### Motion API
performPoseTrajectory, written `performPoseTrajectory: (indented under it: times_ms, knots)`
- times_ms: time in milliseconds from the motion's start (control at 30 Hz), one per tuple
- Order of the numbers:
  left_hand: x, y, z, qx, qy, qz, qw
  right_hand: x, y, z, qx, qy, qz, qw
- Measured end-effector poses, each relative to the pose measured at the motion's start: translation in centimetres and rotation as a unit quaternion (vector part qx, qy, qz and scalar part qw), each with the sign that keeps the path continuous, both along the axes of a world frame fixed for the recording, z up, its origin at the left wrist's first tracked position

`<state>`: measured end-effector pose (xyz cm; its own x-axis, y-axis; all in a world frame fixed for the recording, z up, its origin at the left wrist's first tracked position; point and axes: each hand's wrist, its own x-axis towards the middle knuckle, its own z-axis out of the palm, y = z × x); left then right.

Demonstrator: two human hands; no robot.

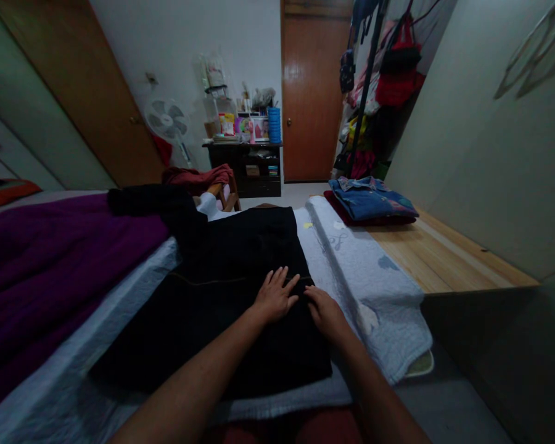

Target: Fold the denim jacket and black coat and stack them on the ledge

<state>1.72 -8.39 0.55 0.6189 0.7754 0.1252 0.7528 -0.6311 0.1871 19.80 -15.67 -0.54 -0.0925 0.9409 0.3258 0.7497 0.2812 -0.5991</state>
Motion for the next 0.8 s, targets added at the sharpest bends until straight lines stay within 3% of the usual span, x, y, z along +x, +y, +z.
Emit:
performPoseTrajectory:
  times_ms: [200,400,667,800]
  knots:
    - [-0.3,0.0,-0.1,-0.004,-0.018,-0.025,1.0,0.9,2.0,1.2,-0.03,0.048,-0.119,0.991]
    - [-0.7,-0.5,0.2,0.029,-0.06,-0.052,0.996,0.5,3.6,0.9,-0.056,0.002,-0.124,0.991]
    - [-1.1,-1.2,1.0,0.026,-0.104,-0.063,0.992,1.0,3.2,0.8,-0.071,-0.064,-0.117,0.989]
    - [-0.8,-1.0,1.3,0.016,-0.102,-0.069,0.992,0.0,2.1,0.9,-0.02,-0.077,-0.103,0.991]
